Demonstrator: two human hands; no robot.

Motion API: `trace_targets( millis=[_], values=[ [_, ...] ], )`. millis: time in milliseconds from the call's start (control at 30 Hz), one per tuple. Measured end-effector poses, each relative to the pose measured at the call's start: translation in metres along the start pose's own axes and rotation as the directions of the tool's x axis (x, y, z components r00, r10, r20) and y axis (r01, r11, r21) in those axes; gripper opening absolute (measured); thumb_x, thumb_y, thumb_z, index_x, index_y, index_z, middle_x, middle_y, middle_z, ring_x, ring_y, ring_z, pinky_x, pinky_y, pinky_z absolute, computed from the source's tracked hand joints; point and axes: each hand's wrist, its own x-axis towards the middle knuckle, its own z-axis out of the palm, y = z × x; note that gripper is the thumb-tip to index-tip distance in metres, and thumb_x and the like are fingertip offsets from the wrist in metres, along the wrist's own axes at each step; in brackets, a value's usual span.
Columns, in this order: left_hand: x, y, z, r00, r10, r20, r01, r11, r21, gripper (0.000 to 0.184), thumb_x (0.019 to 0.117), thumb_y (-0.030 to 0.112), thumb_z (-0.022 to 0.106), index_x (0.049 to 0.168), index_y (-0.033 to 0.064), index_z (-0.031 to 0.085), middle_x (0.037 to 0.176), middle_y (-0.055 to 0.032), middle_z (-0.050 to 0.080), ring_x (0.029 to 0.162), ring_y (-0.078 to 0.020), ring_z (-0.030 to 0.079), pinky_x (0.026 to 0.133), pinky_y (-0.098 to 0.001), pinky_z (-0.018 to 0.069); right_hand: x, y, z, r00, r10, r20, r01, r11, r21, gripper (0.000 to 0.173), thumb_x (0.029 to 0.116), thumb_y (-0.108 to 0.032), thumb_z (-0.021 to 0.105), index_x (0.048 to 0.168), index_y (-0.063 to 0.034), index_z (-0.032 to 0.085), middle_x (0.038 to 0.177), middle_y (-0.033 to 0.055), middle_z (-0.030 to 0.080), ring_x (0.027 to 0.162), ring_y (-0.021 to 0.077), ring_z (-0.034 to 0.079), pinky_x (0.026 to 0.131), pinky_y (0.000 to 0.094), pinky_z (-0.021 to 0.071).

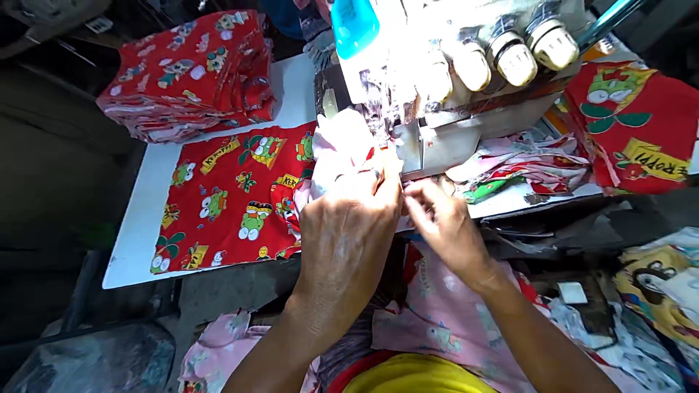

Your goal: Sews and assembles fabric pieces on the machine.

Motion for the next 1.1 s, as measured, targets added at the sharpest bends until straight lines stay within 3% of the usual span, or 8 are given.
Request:
trace_targets(
  millis=[133, 267, 533, 733, 833, 900, 1000, 1100],
  values=[
    [-0.001, 0.006, 0.002, 1.0, 0.014, 0.01, -0.014, 1.0, 0.003, 0.017, 0.0968, 0.022, 0.068, 0.102, 0.0091, 0.078, 0.084, -0.0098, 0.065, 0.068, -0.0258, 0.061, 0.052, -0.0376, 0.0378, -0.024, -0.021, 0.033, 0.994, -0.048, 0.098, 0.02, 0.962, 0.271, 0.022, 0.0933, -0.006, 0.065, 0.114, 0.0014, 0.067, 0.102, 0.0112, 0.07, 0.094, 0.015, 0.069, 0.086, 0.0308, 0.0578],
    [-0.004, 0.009, 0.008, 1.0, -0.001, 0.002, 0.001, 1.0, 0.021, 0.016, 0.0964, 0.023, 0.067, 0.097, 0.0094, 0.077, 0.081, -0.0087, 0.062, 0.067, -0.0252, 0.06, 0.051, -0.0366, 0.0374, -0.033, -0.039, 0.043, 0.989, -0.147, 0.019, 0.139, 0.96, 0.243, 0.021, 0.092, -0.009, 0.064, 0.108, 0.0038, 0.069, 0.101, 0.0158, 0.072, 0.101, 0.0213, 0.069, 0.094, 0.0301, 0.0524],
    [0.019, -0.004, 0.018, 0.999, -0.034, -0.004, 0.034, 0.999, 0.018, 0.016, 0.0979, 0.02, 0.066, 0.094, 0.0051, 0.072, 0.08, -0.014, 0.062, 0.067, -0.032, 0.061, 0.052, -0.0435, 0.04, -0.023, -0.044, 0.049, 0.983, -0.125, 0.133, 0.083, 0.956, 0.281, 0.018, 0.0947, -0.008, 0.061, 0.107, 0.0025, 0.07, 0.098, 0.0153, 0.07, 0.091, 0.0207, 0.07, 0.083, 0.03, 0.0562],
    [0.038, -0.019, 0.026, 1.0, -0.014, -0.012, 0.014, 1.0, 0.009, 0.017, 0.0974, 0.018, 0.064, 0.097, 0.0026, 0.071, 0.083, -0.0191, 0.065, 0.076, -0.0395, 0.066, 0.059, -0.052, 0.0441, -0.031, -0.026, 0.049, 0.955, -0.039, 0.295, -0.051, 0.955, 0.292, 0.03, 0.1023, -0.014, 0.056, 0.127, 0.0001, 0.066, 0.115, 0.015, 0.07, 0.099, 0.0165, 0.071, 0.091, 0.0284, 0.0574],
    [0.043, -0.044, 0.02, 0.997, -0.01, 0.074, 0.018, 0.993, -0.115, 0.023, 0.0976, 0.029, 0.065, 0.097, 0.0085, 0.074, 0.082, -0.016, 0.069, 0.076, -0.039, 0.069, 0.06, -0.0569, 0.0478, -0.039, -0.01, 0.043, 0.976, -0.076, 0.203, 0.013, 0.956, 0.294, 0.029, 0.102, -0.011, 0.056, 0.125, -0.0001, 0.069, 0.114, 0.0132, 0.072, 0.099, 0.0158, 0.072, 0.091, 0.0292, 0.0581],
    [0.048, -0.068, 0.01, 0.987, 0.025, 0.158, 0.014, 0.97, -0.242, 0.03, 0.0987, 0.036, 0.062, 0.093, 0.0087, 0.073, 0.079, -0.0126, 0.067, 0.074, -0.0336, 0.065, 0.062, -0.056, 0.0466, -0.038, -0.004, 0.033, 0.993, -0.054, 0.103, 0.022, 0.956, 0.293, 0.025, 0.1019, -0.011, 0.057, 0.119, -0.0007, 0.072, 0.112, 0.0104, 0.073, 0.094, 0.0133, 0.072, 0.085, 0.0281, 0.0599],
    [0.054, -0.101, -0.003, 0.972, 0.093, 0.218, -0.003, 0.924, -0.383, 0.027, 0.0977, 0.037, 0.062, 0.091, 0.0126, 0.072, 0.077, -0.001, 0.064, 0.068, -0.0118, 0.057, 0.064, -0.038, 0.0457, -0.027, -0.009, 0.013, 0.999, 0.039, -0.021, -0.03, 0.944, 0.328, 0.024, 0.102, -0.008, 0.057, 0.12, -0.0035, 0.072, 0.107, 0.0042, 0.075, 0.086, 0.0072, 0.072, 0.078, 0.025, 0.0617],
    [0.059, -0.116, -0.019, 0.962, 0.118, 0.248, -0.01, 0.917, -0.4, 0.02, 0.096, 0.029, 0.065, 0.092, 0.0104, 0.071, 0.077, 0.0011, 0.062, 0.067, -0.0061, 0.053, 0.064, -0.0319, 0.0443, -0.009, -0.027, 0.009, 0.997, 0.067, -0.043, -0.044, 0.912, 0.408, 0.026, 0.1027, -0.004, 0.055, 0.125, -0.0004, 0.069, 0.096, 0.0042, 0.076, 0.076, 0.0065, 0.072, 0.07, 0.0231, 0.062]
  ],
)
